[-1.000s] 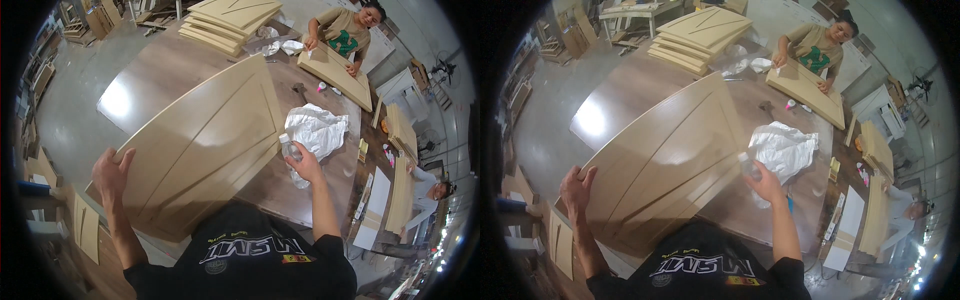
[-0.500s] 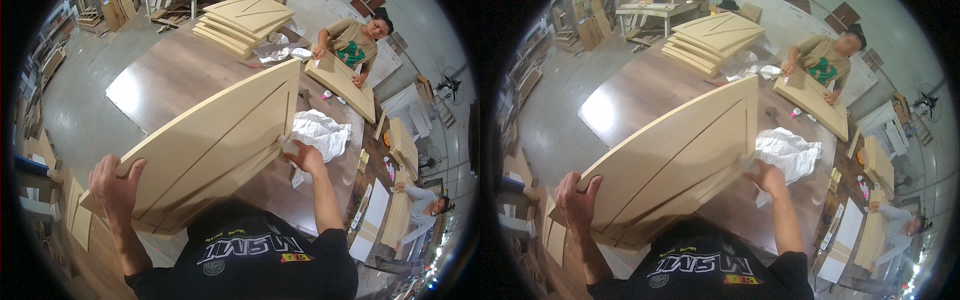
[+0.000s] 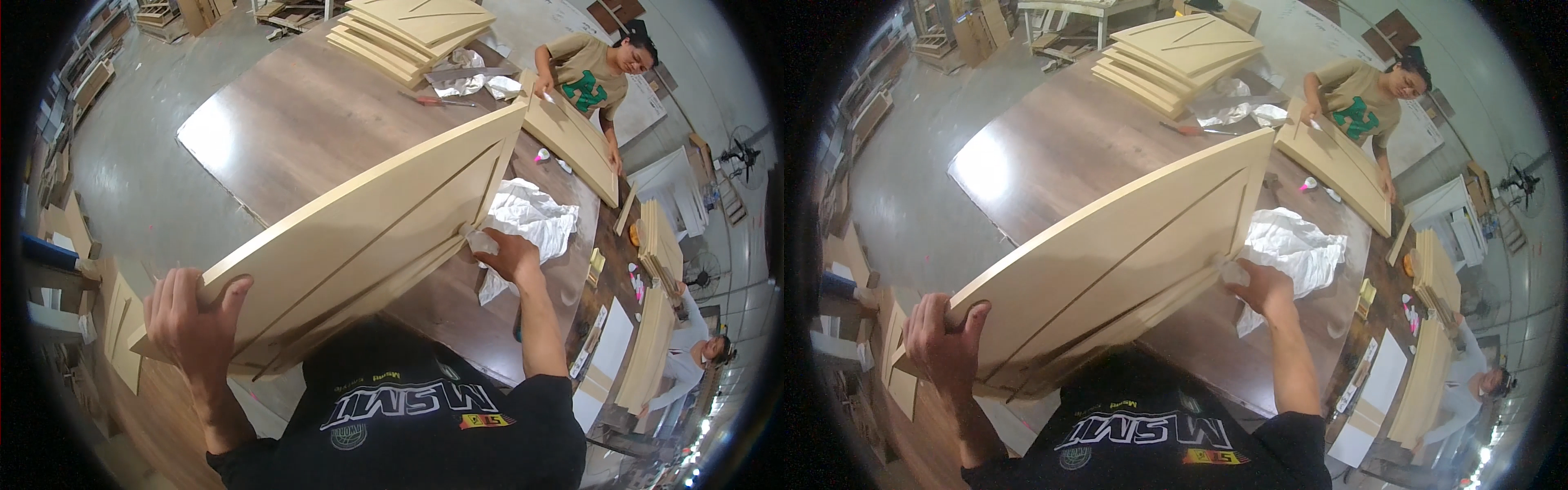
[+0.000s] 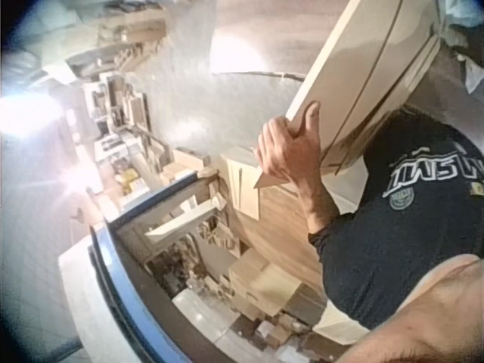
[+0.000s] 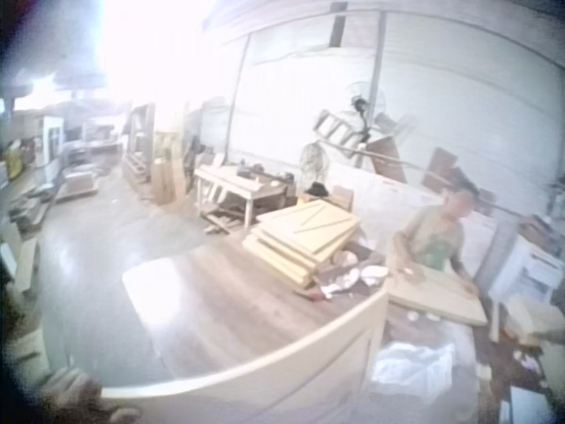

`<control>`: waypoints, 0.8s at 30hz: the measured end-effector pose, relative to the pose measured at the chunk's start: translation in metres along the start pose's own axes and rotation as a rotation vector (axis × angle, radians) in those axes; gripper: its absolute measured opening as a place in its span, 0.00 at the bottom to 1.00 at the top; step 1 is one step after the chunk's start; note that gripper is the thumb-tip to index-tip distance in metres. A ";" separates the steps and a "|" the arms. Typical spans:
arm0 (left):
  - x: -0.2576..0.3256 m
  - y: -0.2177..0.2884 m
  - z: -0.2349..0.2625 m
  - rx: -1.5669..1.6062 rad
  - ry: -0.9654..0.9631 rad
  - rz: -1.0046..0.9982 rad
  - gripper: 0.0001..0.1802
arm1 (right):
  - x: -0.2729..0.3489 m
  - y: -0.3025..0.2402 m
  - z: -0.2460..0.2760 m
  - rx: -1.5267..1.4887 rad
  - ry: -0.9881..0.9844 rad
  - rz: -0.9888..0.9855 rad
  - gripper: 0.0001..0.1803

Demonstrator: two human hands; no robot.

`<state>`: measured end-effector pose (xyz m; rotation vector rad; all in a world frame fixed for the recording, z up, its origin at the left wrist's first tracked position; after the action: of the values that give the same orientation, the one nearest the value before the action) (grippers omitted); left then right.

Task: The person aligns a wooden strip onto a cabinet door panel, uses a handheld applicator tool to press it down, and trims the excess material with a utility knife. They also apply liquid from a plastic bottle to the panel and wipe the surface with a white cloth.

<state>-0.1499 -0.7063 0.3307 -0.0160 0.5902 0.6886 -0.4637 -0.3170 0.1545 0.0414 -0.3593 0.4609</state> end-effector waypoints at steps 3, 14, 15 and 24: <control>-0.001 0.002 -0.001 -0.003 0.001 -0.007 0.26 | 0.002 -0.003 0.006 0.026 -0.013 -0.019 0.39; -0.002 0.003 -0.002 0.000 -0.016 0.000 0.25 | 0.004 -0.007 -0.002 0.065 0.074 0.124 0.35; -0.003 0.004 -0.002 0.000 -0.005 0.005 0.25 | 0.006 -0.012 0.003 0.049 0.165 0.194 0.34; -0.003 0.003 -0.003 0.010 0.004 0.007 0.24 | 0.004 -0.010 0.001 0.056 0.076 0.094 0.33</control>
<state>-0.1553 -0.7066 0.3302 -0.0064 0.5979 0.6930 -0.4561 -0.3238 0.1569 0.0609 -0.2740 0.5642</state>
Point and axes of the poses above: each hand's wrist, its own x-axis away from the middle knuckle, its own z-axis out of the back of the hand, y = z × x, the point moved 8 cm from there along -x, towards the middle knuckle, and after that the axes turned 6 degrees about z, right-handed, at the moved point
